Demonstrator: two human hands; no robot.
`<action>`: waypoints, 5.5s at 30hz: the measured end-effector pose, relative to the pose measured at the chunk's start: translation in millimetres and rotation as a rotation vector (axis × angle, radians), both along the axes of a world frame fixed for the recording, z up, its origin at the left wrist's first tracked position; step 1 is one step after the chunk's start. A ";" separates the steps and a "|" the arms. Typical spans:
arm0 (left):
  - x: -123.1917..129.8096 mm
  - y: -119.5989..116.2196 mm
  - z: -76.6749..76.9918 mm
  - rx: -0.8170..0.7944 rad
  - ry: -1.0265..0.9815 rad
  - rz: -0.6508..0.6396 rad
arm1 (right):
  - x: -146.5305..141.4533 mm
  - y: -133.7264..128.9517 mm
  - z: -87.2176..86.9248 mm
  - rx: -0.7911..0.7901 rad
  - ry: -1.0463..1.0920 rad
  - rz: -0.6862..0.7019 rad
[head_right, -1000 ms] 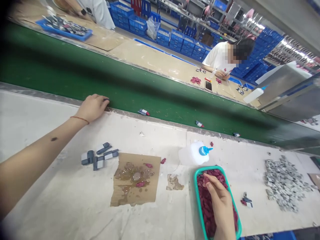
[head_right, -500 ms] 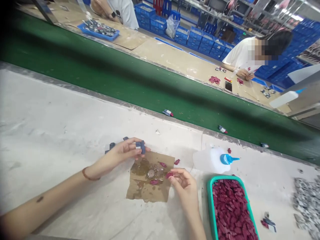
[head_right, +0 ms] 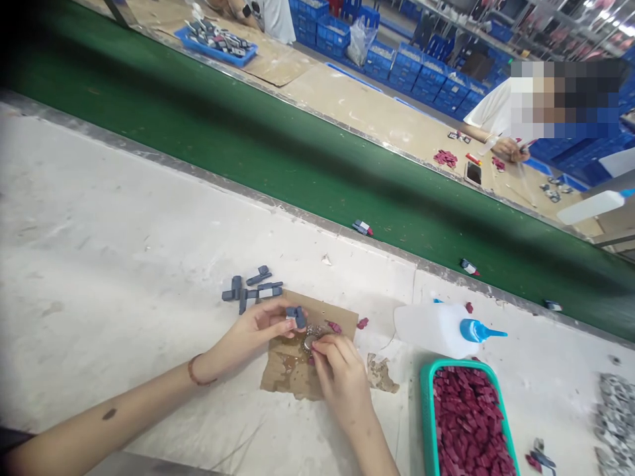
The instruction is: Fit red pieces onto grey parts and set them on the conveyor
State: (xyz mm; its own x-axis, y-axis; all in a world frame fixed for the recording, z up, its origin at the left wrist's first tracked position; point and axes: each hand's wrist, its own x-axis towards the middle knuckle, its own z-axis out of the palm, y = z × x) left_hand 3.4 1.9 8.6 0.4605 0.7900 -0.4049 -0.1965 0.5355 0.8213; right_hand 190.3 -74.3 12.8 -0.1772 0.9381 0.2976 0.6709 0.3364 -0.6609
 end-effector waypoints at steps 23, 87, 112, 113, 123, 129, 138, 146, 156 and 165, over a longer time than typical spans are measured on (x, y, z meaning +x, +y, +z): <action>-0.4 -2.4 -2.6 -0.162 -0.119 -0.126 | -1.1 3.0 6.8 -0.194 0.636 -0.319; 23.7 152.9 5.2 0.525 0.495 0.125 | 160.4 -69.6 42.1 -0.218 -0.402 -0.989; -44.3 53.0 19.1 1.133 0.920 -0.388 | -2.2 0.7 5.7 -0.226 0.104 -0.139; -42.6 50.1 20.4 1.034 0.832 -0.331 | -2.7 1.6 3.8 -0.207 0.079 -0.110; -19.7 17.5 8.8 -0.055 0.034 -0.118 | -9.3 2.5 1.4 -0.142 -0.134 -0.014; -13.5 13.2 8.7 -0.114 -0.097 -0.096 | -11.5 4.8 5.1 -0.262 0.056 -0.067; -8.2 6.8 -3.7 -0.146 -0.144 -0.123 | -9.4 5.4 7.0 -0.396 0.650 -0.305; -5.2 3.0 -6.2 -0.161 -0.107 -0.111 | -23.4 13.4 13.8 -0.284 0.658 -0.171; -4.2 -0.6 -3.9 -0.153 -0.078 -0.116 | -26.9 13.0 12.2 -0.271 0.548 -0.127; -5.3 -2.5 -5.0 -0.075 -0.003 -0.151 | -27.7 7.3 12.8 -0.318 0.439 -0.129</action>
